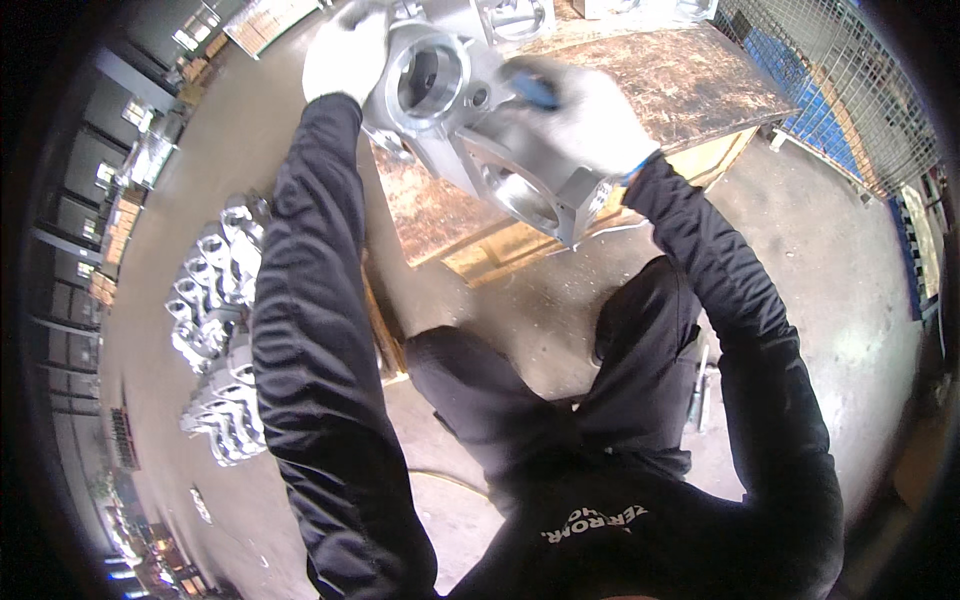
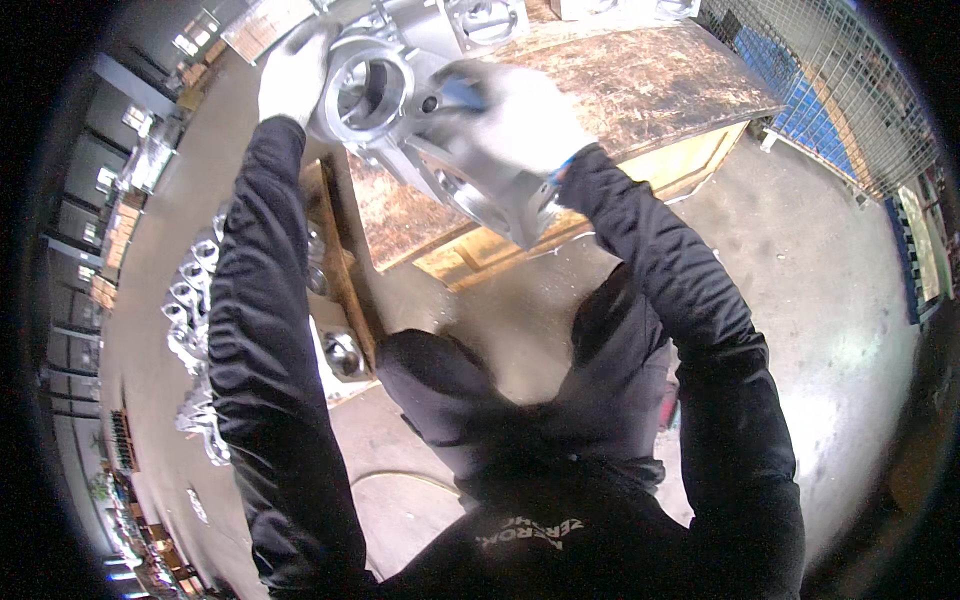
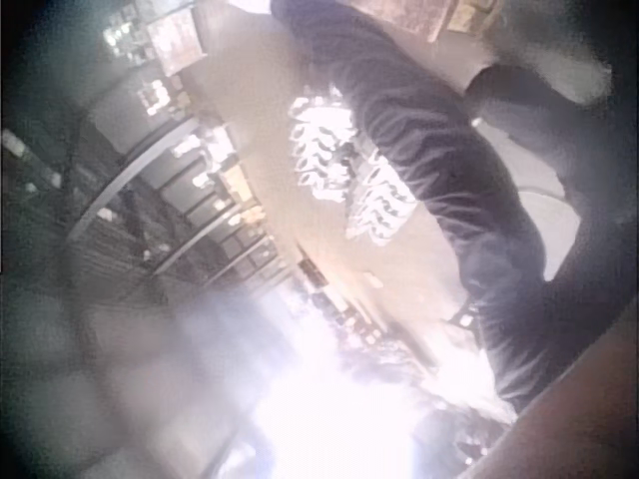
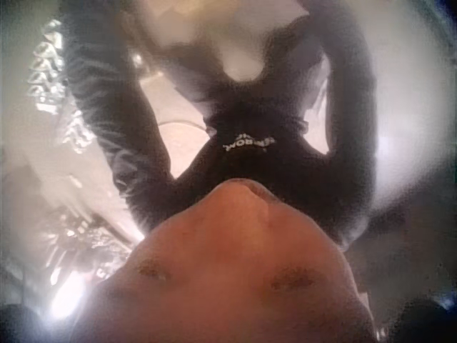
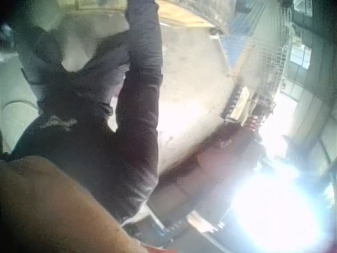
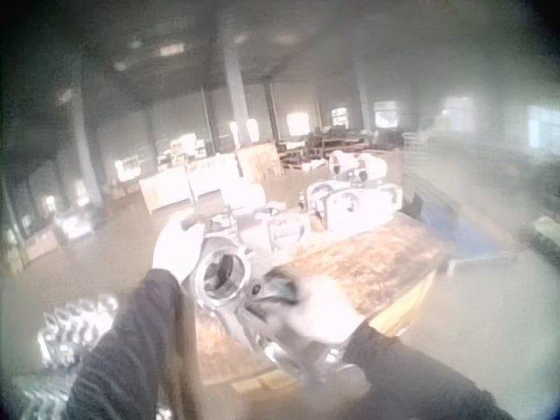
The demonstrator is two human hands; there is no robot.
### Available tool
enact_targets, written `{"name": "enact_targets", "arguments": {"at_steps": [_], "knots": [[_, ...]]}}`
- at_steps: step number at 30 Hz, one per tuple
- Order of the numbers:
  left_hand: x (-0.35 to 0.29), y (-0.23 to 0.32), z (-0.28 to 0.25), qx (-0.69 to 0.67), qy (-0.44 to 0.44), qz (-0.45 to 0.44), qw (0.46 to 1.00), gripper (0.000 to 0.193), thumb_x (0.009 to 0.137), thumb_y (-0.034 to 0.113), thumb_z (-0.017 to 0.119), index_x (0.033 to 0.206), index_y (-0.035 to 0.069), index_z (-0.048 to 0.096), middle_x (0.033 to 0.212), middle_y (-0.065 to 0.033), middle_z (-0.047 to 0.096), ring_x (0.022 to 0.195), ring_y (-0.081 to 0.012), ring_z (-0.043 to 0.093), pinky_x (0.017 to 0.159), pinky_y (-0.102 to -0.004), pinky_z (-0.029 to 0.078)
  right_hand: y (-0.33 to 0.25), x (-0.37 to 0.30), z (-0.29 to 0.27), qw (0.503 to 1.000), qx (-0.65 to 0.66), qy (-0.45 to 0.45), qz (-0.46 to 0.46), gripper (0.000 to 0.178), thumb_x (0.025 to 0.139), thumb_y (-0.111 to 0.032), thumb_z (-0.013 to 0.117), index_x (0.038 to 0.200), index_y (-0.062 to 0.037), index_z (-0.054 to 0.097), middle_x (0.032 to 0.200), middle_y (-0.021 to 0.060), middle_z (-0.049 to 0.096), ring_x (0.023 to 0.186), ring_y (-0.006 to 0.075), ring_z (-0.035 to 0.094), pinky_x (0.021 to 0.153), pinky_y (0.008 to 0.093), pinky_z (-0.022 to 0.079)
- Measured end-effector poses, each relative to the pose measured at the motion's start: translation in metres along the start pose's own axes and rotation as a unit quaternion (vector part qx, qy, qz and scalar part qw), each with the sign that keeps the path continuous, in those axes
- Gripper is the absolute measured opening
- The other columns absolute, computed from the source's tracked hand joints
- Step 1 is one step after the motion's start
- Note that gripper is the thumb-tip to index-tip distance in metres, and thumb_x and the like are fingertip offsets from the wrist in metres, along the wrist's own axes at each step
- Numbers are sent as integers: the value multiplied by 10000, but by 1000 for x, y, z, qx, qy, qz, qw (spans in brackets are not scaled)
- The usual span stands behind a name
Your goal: The person uses a file to deburr edges on a metal casting, then uses a sanding block to smooth the surfaces. The person handles multiple metal parts on a wooden workbench in a workshop.
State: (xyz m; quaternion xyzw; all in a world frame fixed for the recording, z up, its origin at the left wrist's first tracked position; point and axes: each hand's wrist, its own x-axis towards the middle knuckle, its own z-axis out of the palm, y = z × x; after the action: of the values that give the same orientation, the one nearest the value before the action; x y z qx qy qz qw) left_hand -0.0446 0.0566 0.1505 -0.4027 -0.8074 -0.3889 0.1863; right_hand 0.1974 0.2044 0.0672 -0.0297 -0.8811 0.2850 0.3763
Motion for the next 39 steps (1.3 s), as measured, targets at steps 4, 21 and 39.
{"name": "enact_targets", "arguments": {"at_steps": [4,21,39], "knots": [[13,3,15,35,6,14,999,411,958,440,584,1223,149,700,1188,-211,698,1117,-397,668,975,-437,516,140,-19,-21,941,229,3,249,658,946,-348,775,1449,12,550,1082,62,723,860,87,669,697,244,548],[-1,12,4,-93,-21,-138,986,676,854,436,831,1253,-72,632,1191,-176,694,1110,-249,652,964,-340,510,17,-126,21,808,387,156,416,414,1023,-357,626,1200,16,653,821,67,700,735,134,683,609,313,558],[54,31,25,150,-120,226,955,390,1044,326,518,1282,54,665,1307,-220,650,1280,-367,573,1120,-442,418,37,-175,38,986,-144,-87,19,329,977,-366,654,1219,-145,628,925,131,706,798,339,703,712,459,567]]}}
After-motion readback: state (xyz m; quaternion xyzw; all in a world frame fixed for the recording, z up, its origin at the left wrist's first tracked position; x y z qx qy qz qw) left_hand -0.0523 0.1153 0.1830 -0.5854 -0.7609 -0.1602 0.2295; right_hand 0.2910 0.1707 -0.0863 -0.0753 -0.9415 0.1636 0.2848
